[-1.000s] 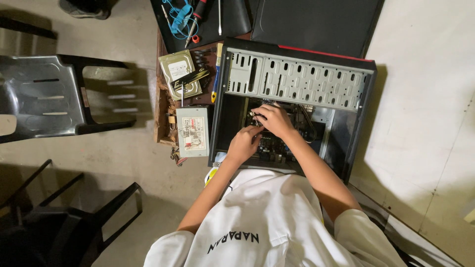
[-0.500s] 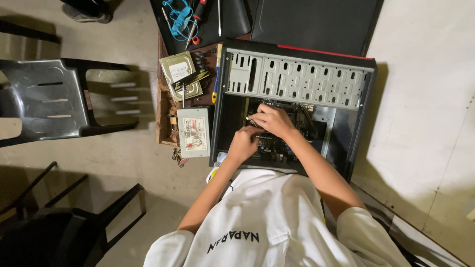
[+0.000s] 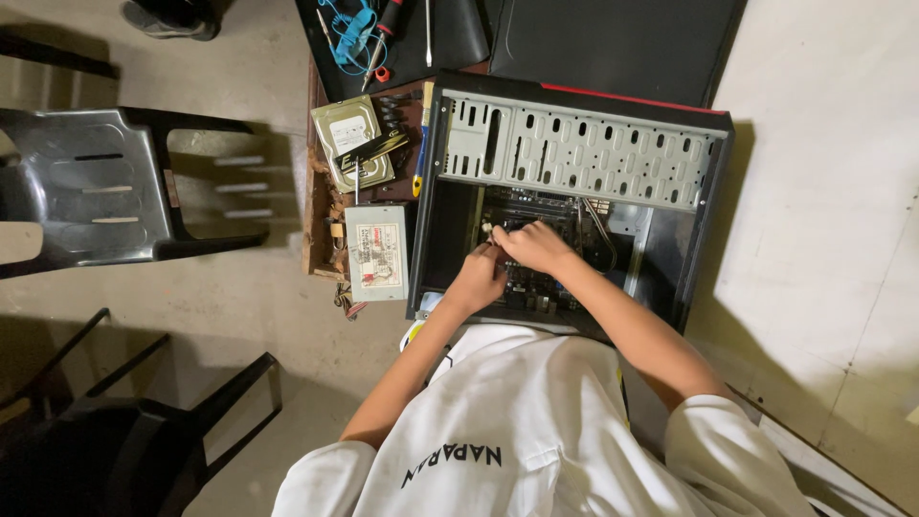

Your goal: The person manipulates internal components including a CPU fan, memory modules, and a power supply unit inside a desktop computer case using a screwdriver.

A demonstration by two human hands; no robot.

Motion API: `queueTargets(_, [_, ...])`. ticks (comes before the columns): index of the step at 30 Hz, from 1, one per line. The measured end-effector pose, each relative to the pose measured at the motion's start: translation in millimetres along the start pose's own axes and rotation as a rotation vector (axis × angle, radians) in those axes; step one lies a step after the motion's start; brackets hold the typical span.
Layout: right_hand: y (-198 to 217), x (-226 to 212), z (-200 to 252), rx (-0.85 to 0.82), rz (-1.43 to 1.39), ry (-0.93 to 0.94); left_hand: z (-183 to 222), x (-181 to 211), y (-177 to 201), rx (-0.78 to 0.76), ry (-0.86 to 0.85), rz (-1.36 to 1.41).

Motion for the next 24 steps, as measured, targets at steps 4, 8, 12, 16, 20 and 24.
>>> queueTargets(4, [-13, 5, 1, -0.179, -0.076, -0.118, -3, -31, -27, -0.071, 0.030, -0.002])
queueTargets(8, [-15, 11, 0, -0.120, -0.110, -0.198, -5, -25, -25, -0.077, 0.024, -0.016])
queueTargets(12, [12, 4, -5, 0.318, 0.144, -0.064, -6, -40, -31, -0.046, -0.005, -0.009])
queueTargets(16, [13, 0, -6, 0.376, 0.116, 0.001, -4, -24, -22, -0.064, -0.003, 0.015])
queueTargets(20, [20, -7, -10, 0.435, 0.103, 0.062, -7, -25, -23, -0.035, -0.001, 0.021])
queueTargets(24, [23, -6, -15, 0.491, 0.009, 0.049, -9, -35, -22, 0.023, -0.012, -0.004])
Point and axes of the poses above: each hand's wrist, its own z-axis away from the middle knuckle, its own y-axis out of the back of the hand, x = y × z, the point moved 5 cm from there along -z, towards the middle knuckle, and after that the axes turned 6 degrees about -x, right-handed, at the moved point
